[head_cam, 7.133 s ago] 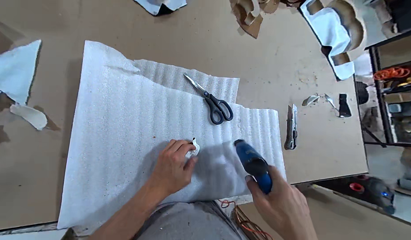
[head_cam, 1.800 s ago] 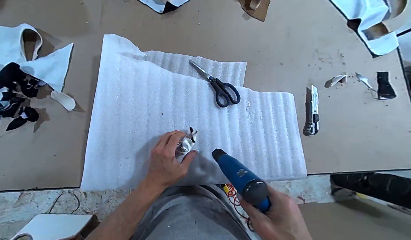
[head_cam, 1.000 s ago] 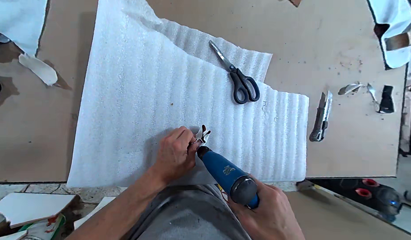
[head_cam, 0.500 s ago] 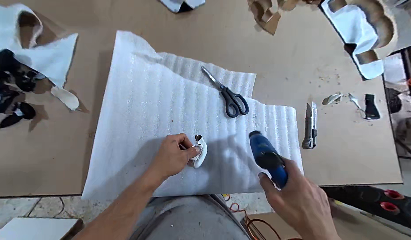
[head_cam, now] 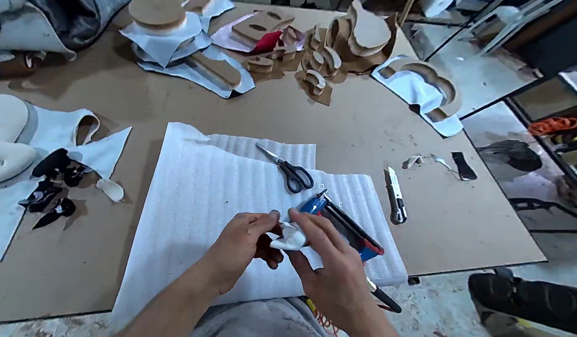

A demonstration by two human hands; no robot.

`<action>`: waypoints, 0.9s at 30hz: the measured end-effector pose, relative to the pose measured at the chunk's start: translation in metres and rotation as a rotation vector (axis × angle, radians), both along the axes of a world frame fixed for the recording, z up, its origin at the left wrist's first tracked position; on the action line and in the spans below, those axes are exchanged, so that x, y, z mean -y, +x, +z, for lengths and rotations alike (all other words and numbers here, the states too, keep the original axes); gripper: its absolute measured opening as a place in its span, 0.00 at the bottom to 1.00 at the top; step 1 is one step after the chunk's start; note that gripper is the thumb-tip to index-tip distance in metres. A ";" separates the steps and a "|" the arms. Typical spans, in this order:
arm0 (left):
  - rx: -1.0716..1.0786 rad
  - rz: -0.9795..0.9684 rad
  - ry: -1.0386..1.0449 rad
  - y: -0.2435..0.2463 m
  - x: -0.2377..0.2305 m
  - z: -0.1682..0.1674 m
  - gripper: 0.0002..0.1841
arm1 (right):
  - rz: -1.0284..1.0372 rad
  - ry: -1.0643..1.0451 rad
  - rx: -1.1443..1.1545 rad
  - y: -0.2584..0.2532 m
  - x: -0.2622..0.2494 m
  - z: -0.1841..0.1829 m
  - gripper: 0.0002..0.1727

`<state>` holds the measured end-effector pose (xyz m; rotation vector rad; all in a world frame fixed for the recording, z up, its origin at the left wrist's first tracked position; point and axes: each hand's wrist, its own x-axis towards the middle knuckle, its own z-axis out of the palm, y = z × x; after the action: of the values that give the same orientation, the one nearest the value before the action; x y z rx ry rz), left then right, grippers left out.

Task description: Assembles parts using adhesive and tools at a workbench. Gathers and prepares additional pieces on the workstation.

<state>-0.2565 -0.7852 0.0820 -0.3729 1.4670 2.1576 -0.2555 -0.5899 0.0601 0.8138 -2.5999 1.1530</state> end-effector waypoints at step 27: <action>-1.313 0.323 -0.634 -0.004 -0.017 0.023 0.12 | 0.181 -0.760 0.386 0.002 0.007 0.070 0.20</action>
<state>-0.2609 -0.7679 0.1054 0.8662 2.9472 2.1306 -0.2531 -0.5970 0.1300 0.6942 -2.0399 2.3239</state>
